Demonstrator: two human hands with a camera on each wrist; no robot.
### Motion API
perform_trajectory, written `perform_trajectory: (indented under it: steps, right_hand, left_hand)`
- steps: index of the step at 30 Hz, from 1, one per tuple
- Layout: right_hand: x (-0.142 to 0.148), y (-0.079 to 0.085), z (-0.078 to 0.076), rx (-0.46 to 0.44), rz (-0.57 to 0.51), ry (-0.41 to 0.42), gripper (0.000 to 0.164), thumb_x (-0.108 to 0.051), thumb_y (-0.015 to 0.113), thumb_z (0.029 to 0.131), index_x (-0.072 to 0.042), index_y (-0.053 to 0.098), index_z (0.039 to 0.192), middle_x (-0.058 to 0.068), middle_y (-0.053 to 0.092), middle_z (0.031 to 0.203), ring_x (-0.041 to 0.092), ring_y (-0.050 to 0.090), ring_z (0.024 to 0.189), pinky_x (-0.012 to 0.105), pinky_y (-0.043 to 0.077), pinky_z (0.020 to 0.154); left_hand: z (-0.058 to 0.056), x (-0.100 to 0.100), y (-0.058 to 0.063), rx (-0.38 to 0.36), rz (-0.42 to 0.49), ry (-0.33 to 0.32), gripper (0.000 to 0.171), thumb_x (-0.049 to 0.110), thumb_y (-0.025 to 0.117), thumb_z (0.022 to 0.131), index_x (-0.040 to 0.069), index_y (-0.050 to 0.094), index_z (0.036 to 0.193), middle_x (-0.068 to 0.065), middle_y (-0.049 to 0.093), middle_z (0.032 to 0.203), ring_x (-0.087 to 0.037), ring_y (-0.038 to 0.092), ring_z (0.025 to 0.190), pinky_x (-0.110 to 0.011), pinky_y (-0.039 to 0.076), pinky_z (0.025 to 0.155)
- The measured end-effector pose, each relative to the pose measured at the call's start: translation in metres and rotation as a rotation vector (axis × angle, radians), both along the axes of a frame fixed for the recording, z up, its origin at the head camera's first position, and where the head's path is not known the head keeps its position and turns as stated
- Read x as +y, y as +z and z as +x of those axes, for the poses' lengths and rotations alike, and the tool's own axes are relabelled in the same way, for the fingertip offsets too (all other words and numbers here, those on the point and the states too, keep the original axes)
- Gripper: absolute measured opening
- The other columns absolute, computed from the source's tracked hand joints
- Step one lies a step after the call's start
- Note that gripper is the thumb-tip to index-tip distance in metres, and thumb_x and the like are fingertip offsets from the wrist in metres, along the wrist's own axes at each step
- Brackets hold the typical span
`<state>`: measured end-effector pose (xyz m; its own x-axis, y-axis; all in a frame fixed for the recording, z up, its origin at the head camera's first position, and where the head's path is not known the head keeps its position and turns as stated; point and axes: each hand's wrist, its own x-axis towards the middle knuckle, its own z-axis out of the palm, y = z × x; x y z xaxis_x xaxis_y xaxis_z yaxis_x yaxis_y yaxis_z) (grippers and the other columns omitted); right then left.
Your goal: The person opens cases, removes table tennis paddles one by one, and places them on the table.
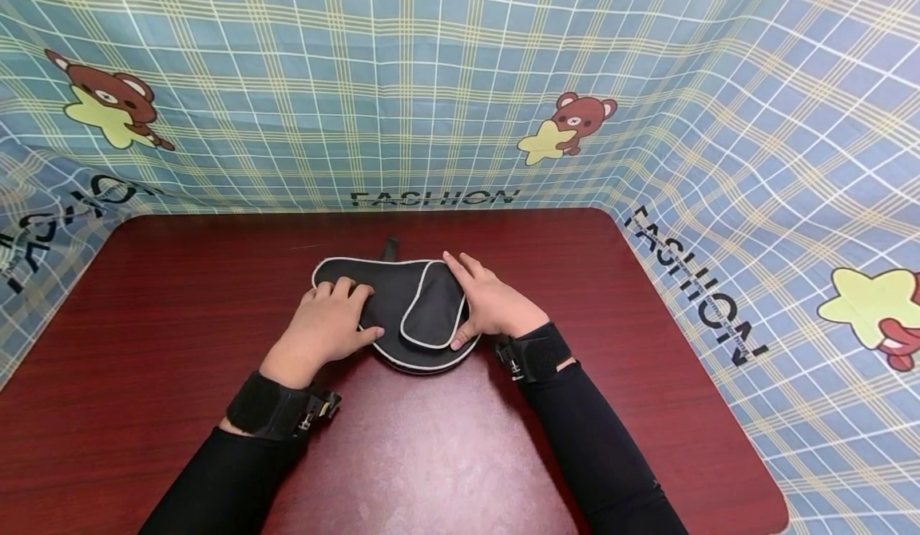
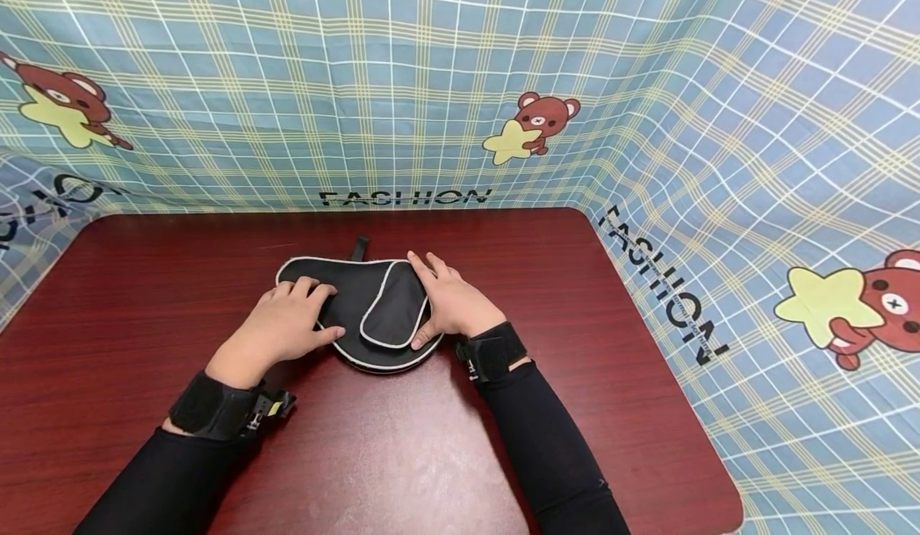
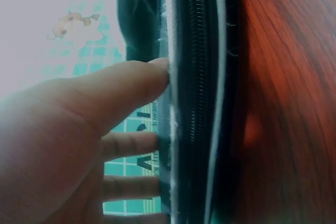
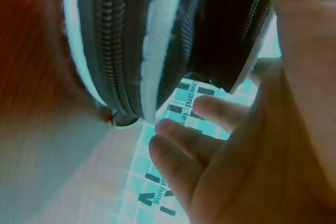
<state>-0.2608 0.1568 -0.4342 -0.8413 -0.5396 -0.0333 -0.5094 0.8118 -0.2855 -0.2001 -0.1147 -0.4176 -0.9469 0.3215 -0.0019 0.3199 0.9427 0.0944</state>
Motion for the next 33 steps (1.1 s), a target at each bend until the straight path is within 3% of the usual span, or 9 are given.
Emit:
perform_trajectory:
  steps: [10,19,33]
  right_hand:
    - [0.004,0.009,-0.003,-0.006,0.006,-0.019,0.14,-0.068,0.074,0.03,-0.037,-0.009,0.139,0.008,0.009,0.145,0.028,0.021,0.128,0.038,0.033,0.094]
    - [0.008,0.007,-0.005,-0.003,0.027,-0.046,0.139,-0.073,0.07,0.03,-0.037,-0.009,0.139,0.01,0.013,0.144,0.029,0.029,0.124,0.038,0.037,0.09]
    - [0.009,0.003,-0.006,-0.029,0.0,-0.039,0.137,-0.072,0.07,0.032,-0.037,-0.005,0.14,0.007,0.017,0.143,0.022,0.032,0.123,0.035,0.038,0.088]
  left_hand:
    - [0.007,0.008,0.011,-0.044,-0.032,0.037,0.073,0.054,0.059,0.076,0.007,0.041,0.128,-0.02,0.037,0.12,-0.043,0.033,0.106,-0.058,0.024,0.09]
    - [0.012,0.013,0.013,-0.106,-0.036,0.1,0.078,0.057,0.058,0.075,0.007,0.037,0.131,-0.021,0.033,0.124,-0.046,0.029,0.111,-0.062,0.021,0.089]
    - [0.019,0.016,0.014,-0.133,-0.061,0.126,0.08,0.058,0.059,0.074,0.005,0.037,0.13,-0.023,0.032,0.124,-0.047,0.029,0.111,-0.061,0.02,0.091]
